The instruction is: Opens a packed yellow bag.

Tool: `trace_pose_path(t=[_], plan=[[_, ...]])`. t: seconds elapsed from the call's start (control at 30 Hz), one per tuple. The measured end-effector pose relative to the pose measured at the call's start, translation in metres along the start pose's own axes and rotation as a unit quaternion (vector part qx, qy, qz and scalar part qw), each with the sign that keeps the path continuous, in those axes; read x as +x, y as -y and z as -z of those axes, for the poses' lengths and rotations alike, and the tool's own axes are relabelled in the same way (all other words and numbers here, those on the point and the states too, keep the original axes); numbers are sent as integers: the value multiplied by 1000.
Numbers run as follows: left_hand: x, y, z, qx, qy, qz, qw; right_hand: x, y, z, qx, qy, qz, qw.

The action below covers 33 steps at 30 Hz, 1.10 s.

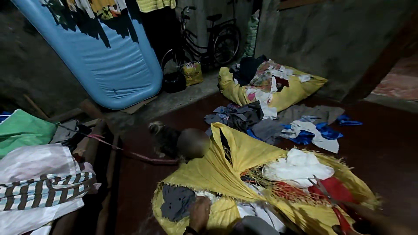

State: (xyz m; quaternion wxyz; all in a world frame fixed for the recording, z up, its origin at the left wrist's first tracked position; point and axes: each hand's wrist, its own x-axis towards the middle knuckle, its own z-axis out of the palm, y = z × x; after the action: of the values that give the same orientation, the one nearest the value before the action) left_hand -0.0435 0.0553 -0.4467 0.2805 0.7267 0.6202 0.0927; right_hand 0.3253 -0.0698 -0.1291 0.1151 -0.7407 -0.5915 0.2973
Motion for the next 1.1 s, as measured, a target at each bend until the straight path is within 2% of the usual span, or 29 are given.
trace_pose_path(t=[0.07, 0.13, 0.23, 0.33, 0.43, 0.57, 0.67, 0.83, 1.0, 1.1], plan=[[-4, -17, 5, 34, 31, -48, 998, 1, -4, -4, 5, -1, 10, 1000], [-15, -35, 14, 40, 20, -94, 995, 0, -7, -7, 7, -2, 17, 1000], [-36, -52, 31, -27, -3, -74, 997, 1, -15, -13, 14, -3, 29, 999], [-52, -58, 52, -196, -120, -49, 972, 1, -19, -17, 20, -7, 37, 999], [-64, -64, 105, -265, -198, -29, 943, 3, -22, -24, 28, -8, 45, 999], [-64, -60, 189, -255, -243, -35, 935, 8, -20, -35, 26, 1, 69, 997], [-56, -74, 241, -251, -239, -54, 937, 19, -23, -46, 30, -1, 93, 995], [-47, -132, 298, -215, -198, -97, 951, 37, -37, -63, 12, -11, 92, 996], [12, -176, 347, -146, -220, -186, 946, 32, -33, -61, 6, -5, 73, 997], [23, -202, 379, -106, -233, -226, 940, 26, -34, -56, 11, -6, 64, 998]])
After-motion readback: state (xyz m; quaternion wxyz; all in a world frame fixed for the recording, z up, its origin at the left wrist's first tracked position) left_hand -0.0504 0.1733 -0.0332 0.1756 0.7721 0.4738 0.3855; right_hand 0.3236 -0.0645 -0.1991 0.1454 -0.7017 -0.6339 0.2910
